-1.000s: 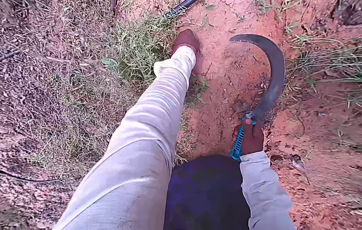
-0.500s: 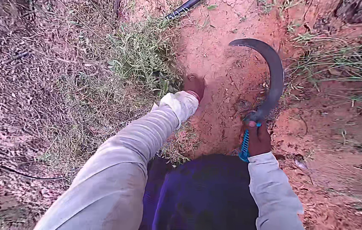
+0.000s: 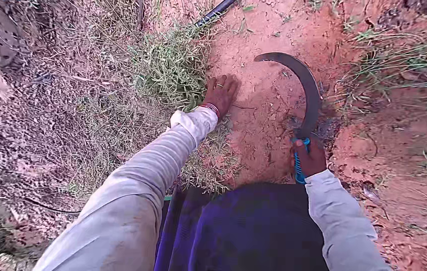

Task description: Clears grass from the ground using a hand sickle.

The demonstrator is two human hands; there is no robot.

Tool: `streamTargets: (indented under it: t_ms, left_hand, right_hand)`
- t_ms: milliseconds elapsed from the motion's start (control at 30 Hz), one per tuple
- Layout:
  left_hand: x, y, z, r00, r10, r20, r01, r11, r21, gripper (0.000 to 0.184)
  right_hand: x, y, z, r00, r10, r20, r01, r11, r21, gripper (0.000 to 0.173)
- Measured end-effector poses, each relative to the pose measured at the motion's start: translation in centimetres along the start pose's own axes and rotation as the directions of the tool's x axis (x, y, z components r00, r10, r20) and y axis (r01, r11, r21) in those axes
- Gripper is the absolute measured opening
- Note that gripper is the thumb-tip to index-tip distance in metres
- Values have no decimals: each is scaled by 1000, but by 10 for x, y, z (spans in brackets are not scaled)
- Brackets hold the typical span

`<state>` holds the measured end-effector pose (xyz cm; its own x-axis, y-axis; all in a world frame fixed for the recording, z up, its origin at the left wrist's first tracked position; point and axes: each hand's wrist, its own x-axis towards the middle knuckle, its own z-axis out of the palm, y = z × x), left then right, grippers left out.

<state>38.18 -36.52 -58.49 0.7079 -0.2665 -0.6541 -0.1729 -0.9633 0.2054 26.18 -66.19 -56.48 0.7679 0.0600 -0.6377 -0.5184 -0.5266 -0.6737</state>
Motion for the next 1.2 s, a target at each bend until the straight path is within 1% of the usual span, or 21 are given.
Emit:
streamTargets:
  t_ms: [67, 100, 167, 233, 300, 367, 400, 433, 467, 500, 567, 600, 667, 733, 833, 867, 933, 1000, 1067, 1100, 1200]
  left_hand:
    - [23, 8, -11, 995, -18, -102, 7, 994, -107, 43]
    - [35, 12, -18, 990, -61, -130, 36, 982, -185, 40]
    - [59, 18, -35, 977, -205, -62, 178, 939, -295, 45]
    - [73, 19, -41, 965, -263, -1, 253, 928, -275, 46]
    - [67, 18, -36, 982, -188, -8, 183, 965, -186, 38]
    - [48, 11, -22, 996, -24, -91, 14, 995, -101, 27]
    - [36, 7, -12, 995, 45, -86, -51, 996, -74, 25]
    - [24, 4, -2, 997, 72, -25, -74, 996, -55, 26]
    - [12, 3, 8, 997, 63, 50, -61, 998, -35, 34]
    - [0, 3, 17, 996, 35, 83, -34, 999, -24, 45]
    - [-16, -1, 22, 991, -80, 104, 84, 996, -33, 71]
    - [-22, -5, 23, 983, -150, 102, 156, 986, -54, 74]
    - [-25, -14, 25, 963, -258, 84, 262, 964, -37, 66]
    - [-29, -17, 26, 951, -297, 83, 295, 955, 36, 52]
    - [-32, -16, 15, 941, -310, 133, 303, 950, 73, 42]
    - [-33, -16, 13, 940, -310, 141, 301, 950, 80, 40]
    - [-36, -17, 15, 940, -312, 135, 304, 949, 81, 37]
    - [-35, -22, 14, 943, -311, 117, 306, 950, 59, 35]
    - [-37, -26, 13, 946, -298, 130, 294, 955, 51, 33]
    - [-39, -28, 13, 948, -285, 138, 280, 958, 55, 33]
    - [-55, -31, 16, 965, -233, 120, 232, 972, 26, 33]
  right_hand:
    - [-2, -5, 5, 998, 27, -65, -22, 996, 84, 58]
    - [-4, -8, 8, 995, 41, -93, -30, 992, 126, 54]
    - [-7, -13, 14, 989, 63, -130, -35, 977, 210, 49]
    - [-8, -12, 21, 987, 61, -146, -20, 965, 263, 44]
    - [-9, -13, 24, 987, 67, -143, -25, 961, 276, 44]
    - [-8, -15, 24, 990, 37, -134, 0, 964, 268, 45]
    - [-7, -14, 22, 991, 18, -130, 16, 967, 255, 48]
    - [-7, -12, 20, 993, 9, -121, 21, 970, 242, 50]
    - [-8, -11, 18, 995, 11, -102, 13, 973, 231, 51]
    - [-7, -10, 15, 997, 7, -81, 12, 973, 229, 51]
    - [-3, -5, 10, 1000, -13, -12, 16, 972, 233, 52]
    - [-2, -2, 8, 999, -23, 29, 16, 975, 221, 53]
    - [3, 5, 4, 992, -44, 117, 27, 989, 144, 53]
    - [15, 3, 4, 973, -27, 228, 32, 999, -17, 55]
    - [57, -12, 15, 912, 131, 388, -13, 956, -292, 46]
    - [72, -13, 24, 898, 171, 405, -11, 930, -369, 46]
    - [84, -5, 38, 895, 187, 405, 15, 895, -447, 49]
    - [67, -2, 44, 887, 211, 411, -2, 891, -454, 50]
    - [22, 2, 46, 886, 234, 401, -50, 907, -418, 52]
    - [-2, 2, 48, 903, 223, 368, -67, 917, -392, 54]
    - [-54, -26, 54, 924, 245, 293, -133, 925, -355, 54]
